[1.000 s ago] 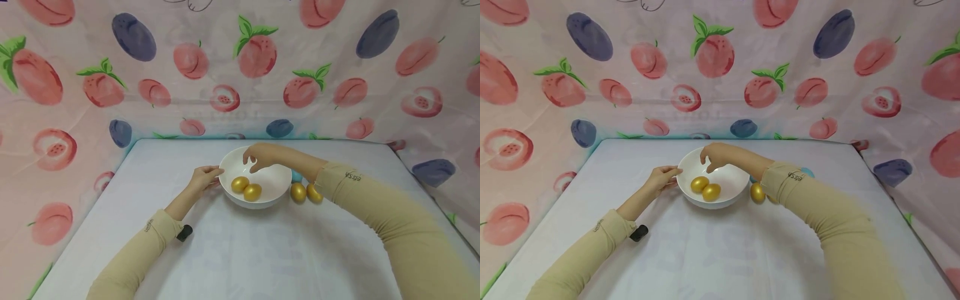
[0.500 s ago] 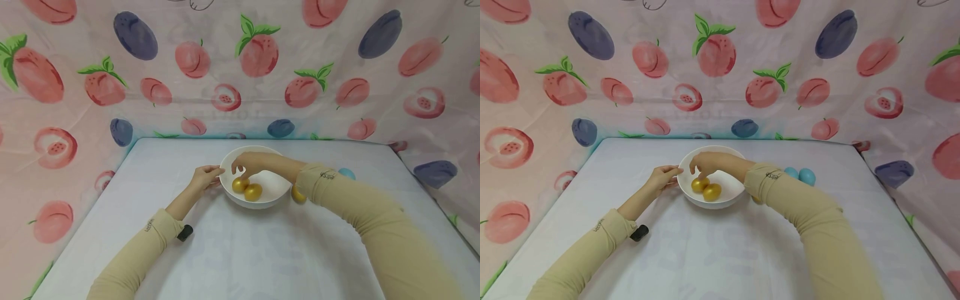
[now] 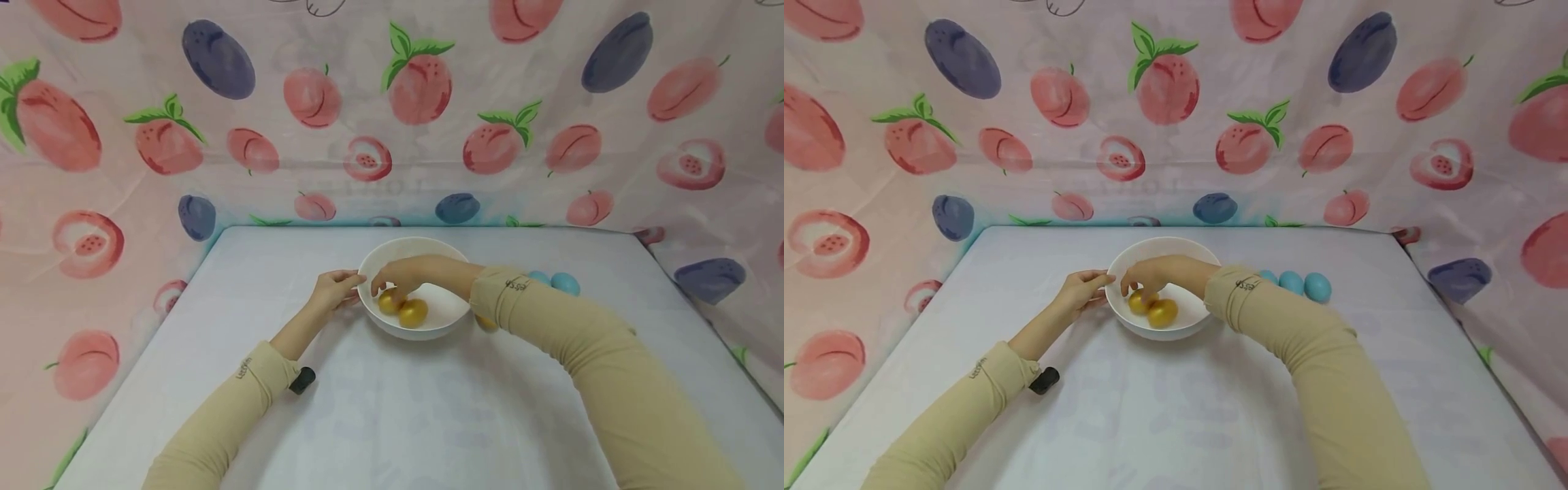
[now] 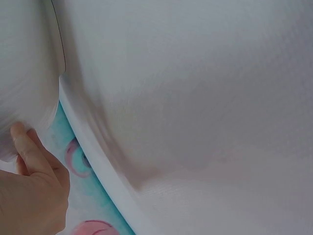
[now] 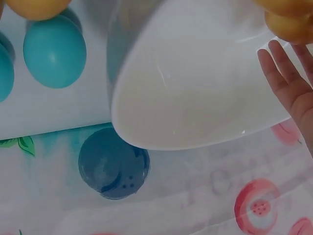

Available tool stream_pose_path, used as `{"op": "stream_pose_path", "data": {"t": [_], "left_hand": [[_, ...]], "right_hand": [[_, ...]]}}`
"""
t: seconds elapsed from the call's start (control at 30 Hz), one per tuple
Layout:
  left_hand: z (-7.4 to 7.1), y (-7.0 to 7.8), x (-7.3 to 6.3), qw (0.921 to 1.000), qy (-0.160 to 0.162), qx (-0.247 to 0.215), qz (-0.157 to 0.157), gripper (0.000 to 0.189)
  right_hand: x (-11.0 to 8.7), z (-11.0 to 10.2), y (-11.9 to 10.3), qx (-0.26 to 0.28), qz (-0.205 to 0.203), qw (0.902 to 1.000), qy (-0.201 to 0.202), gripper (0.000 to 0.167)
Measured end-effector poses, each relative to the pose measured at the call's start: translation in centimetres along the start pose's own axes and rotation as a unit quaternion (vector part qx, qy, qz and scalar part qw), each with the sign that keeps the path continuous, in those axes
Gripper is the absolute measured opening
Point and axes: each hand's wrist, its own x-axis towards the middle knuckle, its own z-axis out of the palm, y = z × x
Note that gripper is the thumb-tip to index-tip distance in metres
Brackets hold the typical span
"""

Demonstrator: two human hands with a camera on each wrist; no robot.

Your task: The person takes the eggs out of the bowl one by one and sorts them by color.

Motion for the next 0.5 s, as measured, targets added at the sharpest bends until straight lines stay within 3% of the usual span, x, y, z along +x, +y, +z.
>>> {"op": "stream_pose_path", "data": {"t": [0.5], "left_hand": [[-0.06,-0.11,-0.07,1.0000,0.000,-0.001,0.001,0.039]], "right_hand": [[-0.13,0.94,-0.02,0.010,-0.001,0.9999,-0.003,0.035]]}}
